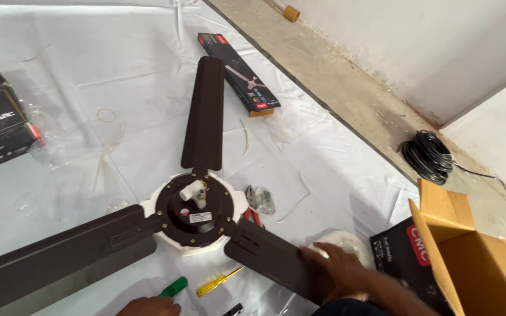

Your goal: The person sits on a plastic-sheeted floor assembling a ceiling fan, aligning each blade against the motor hub and driving screws with a screwdriver to attach the blades. They then pick up a plastic-wrapped component and begin peeling off its plastic wrapping.

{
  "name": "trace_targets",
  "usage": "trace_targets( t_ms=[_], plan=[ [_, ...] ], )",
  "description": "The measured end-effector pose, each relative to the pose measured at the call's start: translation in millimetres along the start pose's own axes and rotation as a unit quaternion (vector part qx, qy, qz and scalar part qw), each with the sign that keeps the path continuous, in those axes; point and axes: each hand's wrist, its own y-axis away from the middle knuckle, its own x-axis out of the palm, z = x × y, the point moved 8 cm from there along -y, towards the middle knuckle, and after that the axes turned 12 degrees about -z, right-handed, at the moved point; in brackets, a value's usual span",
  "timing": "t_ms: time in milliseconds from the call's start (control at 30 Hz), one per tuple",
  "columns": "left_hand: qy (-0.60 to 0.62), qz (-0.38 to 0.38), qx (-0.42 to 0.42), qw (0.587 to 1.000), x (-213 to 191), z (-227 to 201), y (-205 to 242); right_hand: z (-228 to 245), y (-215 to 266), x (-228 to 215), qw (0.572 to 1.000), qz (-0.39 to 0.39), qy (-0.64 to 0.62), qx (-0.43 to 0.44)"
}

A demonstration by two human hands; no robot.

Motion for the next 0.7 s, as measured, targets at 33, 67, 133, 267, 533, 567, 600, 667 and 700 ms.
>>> trace_targets(
  t_ms=[33, 67, 133, 267, 533, 567, 600, 667, 700],
  plan=[
    [-0.001, 0.000, 0.006, 1.000, 2, 4, -5, 3, 13, 3, 1.000, 0.000, 0.000, 0.006],
    [-0.031, 0.005, 0.021, 0.999, 4, 7, -11, 8, 24, -8, 0.995, -0.083, -0.050, 0.003],
    [-0.068, 0.013, 0.049, 0.996, 1, 10, -19, 9, 44, -10, 0.981, -0.167, -0.103, 0.011],
    [-0.143, -0.110, -0.026, 0.983, -45, 22, -15, -40, 75, 24, 0.924, -0.288, -0.225, 0.113],
    [-0.256, -0.457, -0.137, 0.841, -195, 5, 66, -63, 46, 75, 0.781, -0.527, -0.321, -0.100],
    [-0.256, -0.447, -0.123, 0.848, -189, 10, 59, -34, 35, 69, 0.894, -0.414, -0.173, -0.005],
    [-0.255, -0.438, -0.109, 0.855, -183, 15, 51, -14, 32, 66, 0.955, -0.281, -0.012, 0.093],
    [-0.260, -0.444, -0.086, 0.853, -183, -4, 47, 1, 29, 56, 0.969, -0.228, -0.003, 0.091],
    [-0.265, -0.455, -0.058, 0.848, -186, -13, 44, 8, 23, 53, 0.979, -0.179, 0.009, 0.094]
  ],
)
